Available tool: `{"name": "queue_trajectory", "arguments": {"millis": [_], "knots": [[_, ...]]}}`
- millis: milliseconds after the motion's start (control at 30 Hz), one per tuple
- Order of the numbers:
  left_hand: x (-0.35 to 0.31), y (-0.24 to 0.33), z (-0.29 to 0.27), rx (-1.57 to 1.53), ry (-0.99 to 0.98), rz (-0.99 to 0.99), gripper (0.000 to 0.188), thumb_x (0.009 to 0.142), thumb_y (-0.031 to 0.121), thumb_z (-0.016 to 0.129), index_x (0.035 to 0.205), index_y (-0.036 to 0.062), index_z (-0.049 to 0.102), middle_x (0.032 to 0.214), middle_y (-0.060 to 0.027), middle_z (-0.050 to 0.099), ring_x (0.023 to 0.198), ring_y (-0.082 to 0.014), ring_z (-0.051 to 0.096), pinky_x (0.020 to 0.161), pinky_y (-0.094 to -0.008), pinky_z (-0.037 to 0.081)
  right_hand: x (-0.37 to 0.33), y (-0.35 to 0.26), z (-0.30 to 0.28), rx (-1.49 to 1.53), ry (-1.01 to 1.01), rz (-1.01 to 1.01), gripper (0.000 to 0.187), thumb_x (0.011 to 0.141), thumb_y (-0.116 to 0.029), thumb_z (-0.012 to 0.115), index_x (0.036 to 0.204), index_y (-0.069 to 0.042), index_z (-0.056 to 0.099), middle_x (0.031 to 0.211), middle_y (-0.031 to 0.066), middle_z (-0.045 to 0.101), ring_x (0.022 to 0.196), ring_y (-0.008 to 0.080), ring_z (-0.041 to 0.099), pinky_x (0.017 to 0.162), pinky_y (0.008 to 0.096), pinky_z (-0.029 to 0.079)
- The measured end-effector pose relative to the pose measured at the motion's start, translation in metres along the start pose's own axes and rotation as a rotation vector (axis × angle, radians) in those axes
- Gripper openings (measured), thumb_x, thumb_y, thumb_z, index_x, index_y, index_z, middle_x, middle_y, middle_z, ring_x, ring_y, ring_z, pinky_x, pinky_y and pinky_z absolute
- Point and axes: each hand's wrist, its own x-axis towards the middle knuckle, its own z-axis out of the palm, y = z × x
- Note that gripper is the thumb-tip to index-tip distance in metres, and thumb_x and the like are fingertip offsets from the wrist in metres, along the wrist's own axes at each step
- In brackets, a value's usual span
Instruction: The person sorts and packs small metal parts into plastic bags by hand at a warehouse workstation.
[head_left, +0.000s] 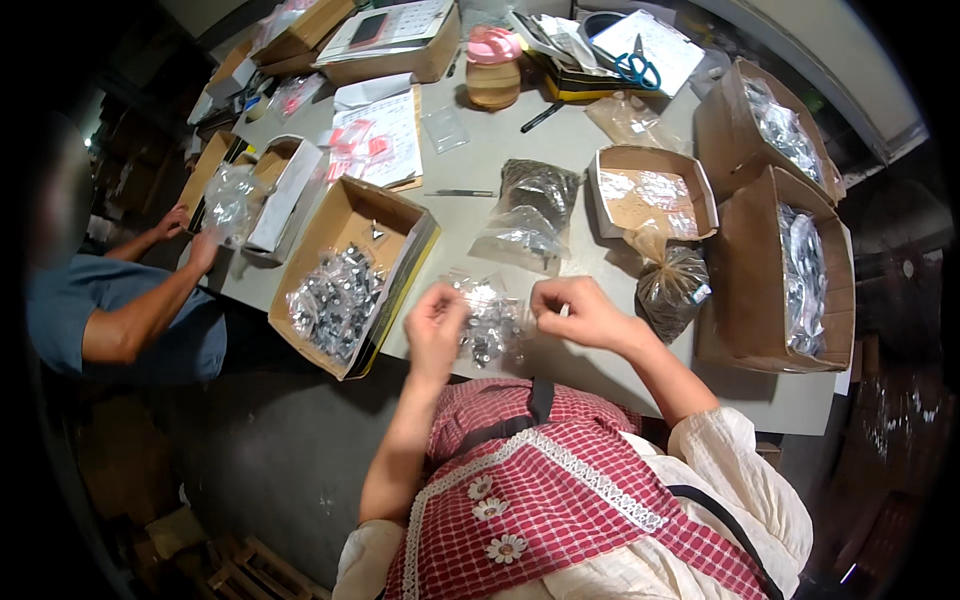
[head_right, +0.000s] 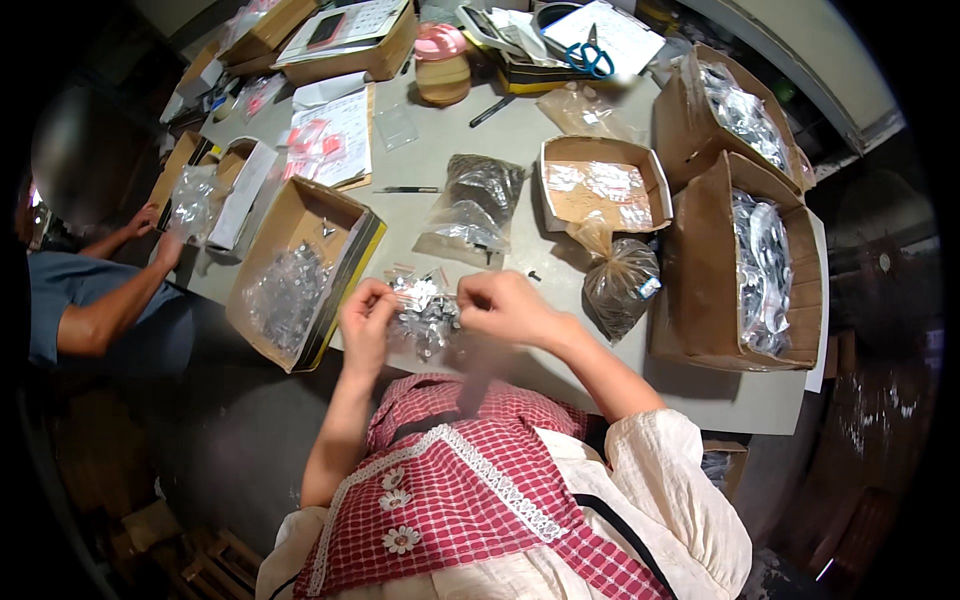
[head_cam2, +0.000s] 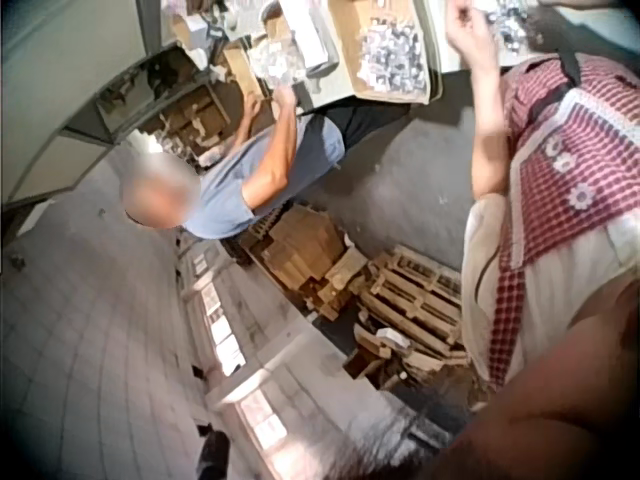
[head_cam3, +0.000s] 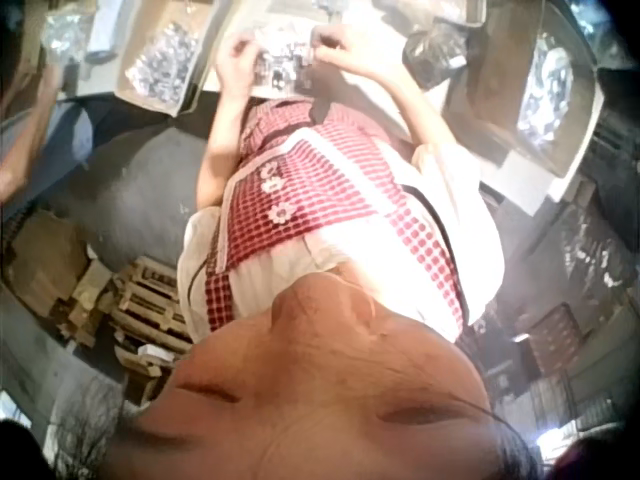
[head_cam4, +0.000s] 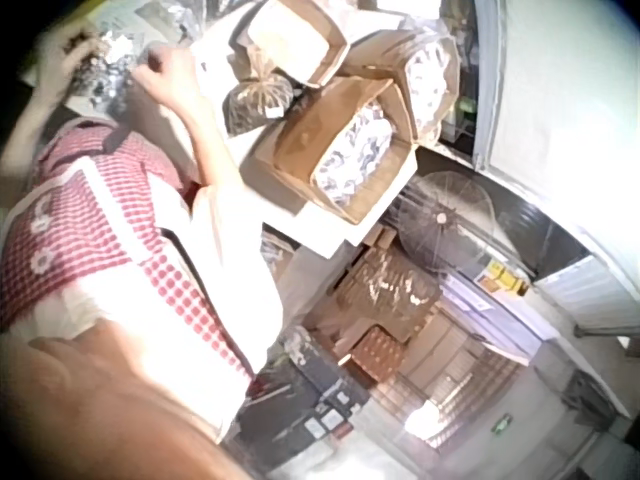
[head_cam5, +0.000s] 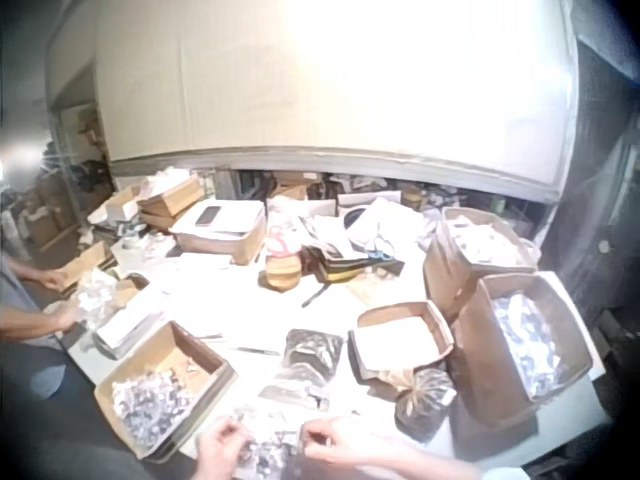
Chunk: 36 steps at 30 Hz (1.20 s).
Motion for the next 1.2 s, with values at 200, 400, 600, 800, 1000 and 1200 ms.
{"name": "queue_trajectory", "arguments": {"millis": [200,400,600,800,1000,1200], "knots": [[0.008,-0.02,-0.01,0.232,-0.032,-0.259,0.013,0.097,0.013,0.062,0.098,0.0007,0.067,0.076,0.0007,0.065,0.065,-0.0045,0.058,0.056,-0.0202,0.048,0.037,0.103,-0.11,-0.439,0.661,0.168,0.023,0.082,-0.012,0.064,0.1,0.002,0.066,0.088,0.0211,0.069,0.085,0.0384,0.067,0.077,0.043,0.052],[-0.001,-0.042,-0.015,0.575,0.069,0.025,0.026,0.095,0.012,0.06,0.118,0.0009,0.064,0.111,-0.017,0.069,0.093,-0.025,0.071,0.077,-0.035,0.055,0.079,0.196,-0.131,-0.703,0.468,0.242,0.037,0.077,-0.007,0.06,0.113,-0.001,0.066,0.119,0.0298,0.058,0.108,0.0465,0.058,0.094,0.0464,0.049],[-0.008,-0.013,-0.014,0.517,0.021,-0.089,0.02,0.097,0.011,0.058,0.111,0.0015,0.069,0.101,-0.0111,0.073,0.097,-0.0179,0.069,0.086,-0.0311,0.052,0.075,0.176,-0.131,-1.016,0.36,0.412,0.025,0.088,-0.007,0.048,0.096,0.007,0.068,0.101,0.0292,0.067,0.093,0.0438,0.067,0.082,0.051,0.054],[-0.02,-0.029,-0.025,0.409,0.079,-0.064,0.024,0.099,0.011,0.056,0.119,0.0014,0.064,0.107,-0.01,0.071,0.1,-0.0192,0.068,0.085,-0.0313,0.053,0.076,0.205,-0.132,-1.009,0.483,0.204,0.02,0.086,-0.012,0.059,0.097,0.003,0.062,0.098,0.0247,0.066,0.089,0.0421,0.066,0.077,0.049,0.055],[-0.019,-0.04,-0.024,0.295,0.012,-0.115,0.022,0.099,0.009,0.055,0.117,0.0007,0.064,0.108,-0.0087,0.071,0.101,-0.0169,0.067,0.083,-0.0297,0.053,0.072,0.235,-0.157,-0.808,0.456,0.307,0.022,0.081,-0.014,0.068,0.092,0.005,0.067,0.095,0.0271,0.067,0.089,0.0431,0.066,0.078,0.0487,0.053],[-0.021,-0.036,-0.02,0.333,0.047,-0.077,0.02,0.097,0.009,0.058,0.114,0.0023,0.067,0.104,-0.009,0.073,0.094,-0.0155,0.07,0.081,-0.0295,0.054,0.05,0.213,-0.17,-0.559,0.589,0.397,0.028,0.083,-0.025,0.068,0.09,0.002,0.074,0.083,0.025,0.07,0.079,0.0381,0.071,0.073,0.0442,0.054]]}}
